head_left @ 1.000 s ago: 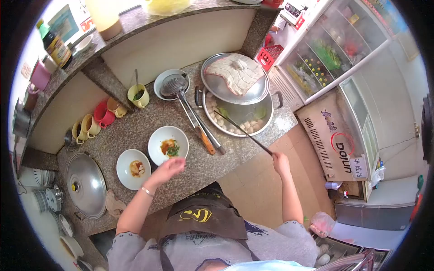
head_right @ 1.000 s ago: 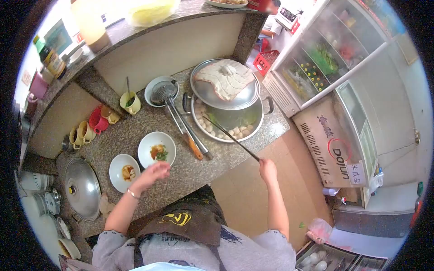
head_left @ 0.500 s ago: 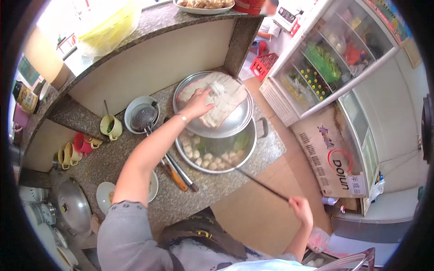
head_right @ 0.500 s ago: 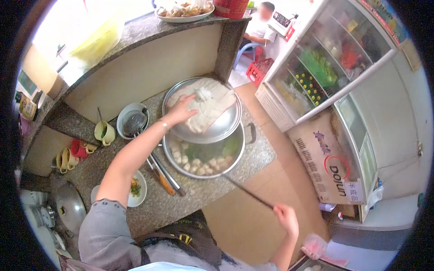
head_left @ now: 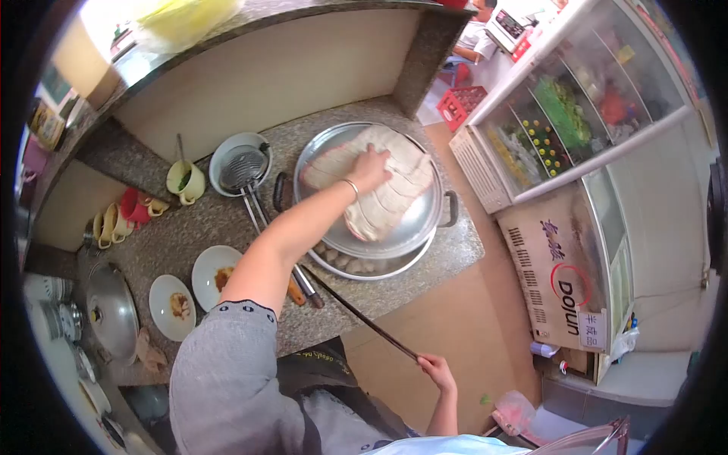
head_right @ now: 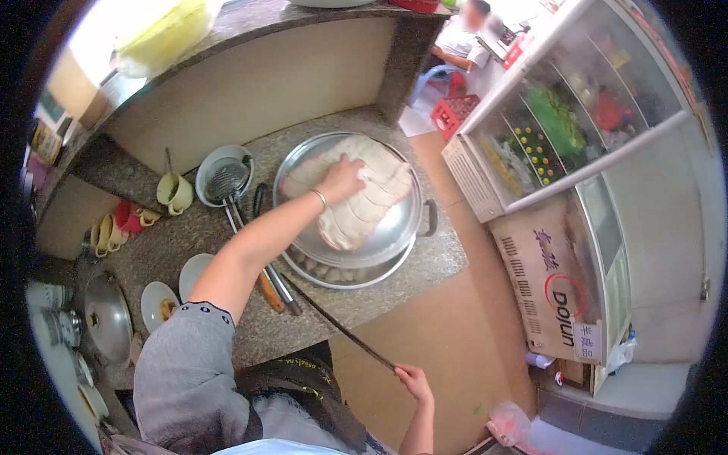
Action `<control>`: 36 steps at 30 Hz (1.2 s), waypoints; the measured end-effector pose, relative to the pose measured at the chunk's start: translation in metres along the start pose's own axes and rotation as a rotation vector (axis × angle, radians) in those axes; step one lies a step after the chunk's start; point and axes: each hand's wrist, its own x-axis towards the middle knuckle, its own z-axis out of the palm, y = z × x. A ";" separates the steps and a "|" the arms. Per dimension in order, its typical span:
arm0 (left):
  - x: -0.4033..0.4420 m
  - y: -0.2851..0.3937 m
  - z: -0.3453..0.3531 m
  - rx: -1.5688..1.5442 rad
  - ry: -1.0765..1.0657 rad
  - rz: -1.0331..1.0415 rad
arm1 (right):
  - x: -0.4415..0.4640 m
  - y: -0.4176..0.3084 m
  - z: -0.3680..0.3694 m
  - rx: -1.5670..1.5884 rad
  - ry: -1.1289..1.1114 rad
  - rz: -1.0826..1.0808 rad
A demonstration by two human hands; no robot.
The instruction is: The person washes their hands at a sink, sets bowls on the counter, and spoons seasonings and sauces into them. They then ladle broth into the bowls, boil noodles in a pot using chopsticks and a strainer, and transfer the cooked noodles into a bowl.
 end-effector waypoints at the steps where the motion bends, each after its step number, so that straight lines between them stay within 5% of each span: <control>1: -0.012 0.006 0.000 -0.025 -0.021 0.014 | 0.017 -0.007 0.015 0.004 -0.006 -0.024; 5: -0.047 0.022 0.010 -0.014 -0.022 -0.011 | 0.078 -0.041 0.092 -0.048 -0.033 -0.291; 12: -0.077 0.032 -0.009 -0.104 -0.014 -0.105 | 0.091 -0.103 0.192 -0.444 0.354 -0.906; 15: -0.119 0.035 -0.048 -0.158 0.014 -0.118 | 0.085 -0.106 0.210 -0.460 0.204 -0.844; 19: -0.214 0.017 -0.083 -0.335 0.130 -0.013 | 0.098 -0.139 0.252 -0.650 0.242 -1.089; 22: -0.307 -0.022 -0.121 -0.450 0.264 -0.033 | 0.126 -0.146 0.264 -0.814 0.207 -0.953; 23: -0.341 -0.032 -0.152 -0.569 0.213 -0.237 | 0.132 -0.150 0.267 -0.816 0.212 -0.974; 24: -0.376 -0.061 -0.155 -0.429 0.401 -0.226 | 0.134 -0.153 0.268 -0.823 0.185 -0.939; 25: -0.413 -0.085 -0.166 -0.742 0.467 -0.430 | 0.138 -0.154 0.269 -0.831 0.158 -0.904; 27: -0.495 -0.149 -0.185 -0.621 0.690 -0.698 | 0.144 -0.157 0.269 -0.817 0.182 -1.076; 29: -0.571 -0.181 -0.226 -0.429 0.906 -0.768 | 0.125 -0.178 0.271 -0.158 -0.253 -0.402; 31: -0.640 -0.207 -0.258 -0.402 1.023 -0.887 | 0.109 -0.196 0.274 -0.196 -0.209 -0.564; 33: -0.712 -0.257 -0.273 -0.392 1.080 -0.959 | 0.111 -0.202 0.279 -0.504 0.086 -1.091; 36: -0.779 -0.326 -0.298 -0.209 1.057 -0.954 | 0.085 -0.222 0.294 -0.590 0.245 -0.803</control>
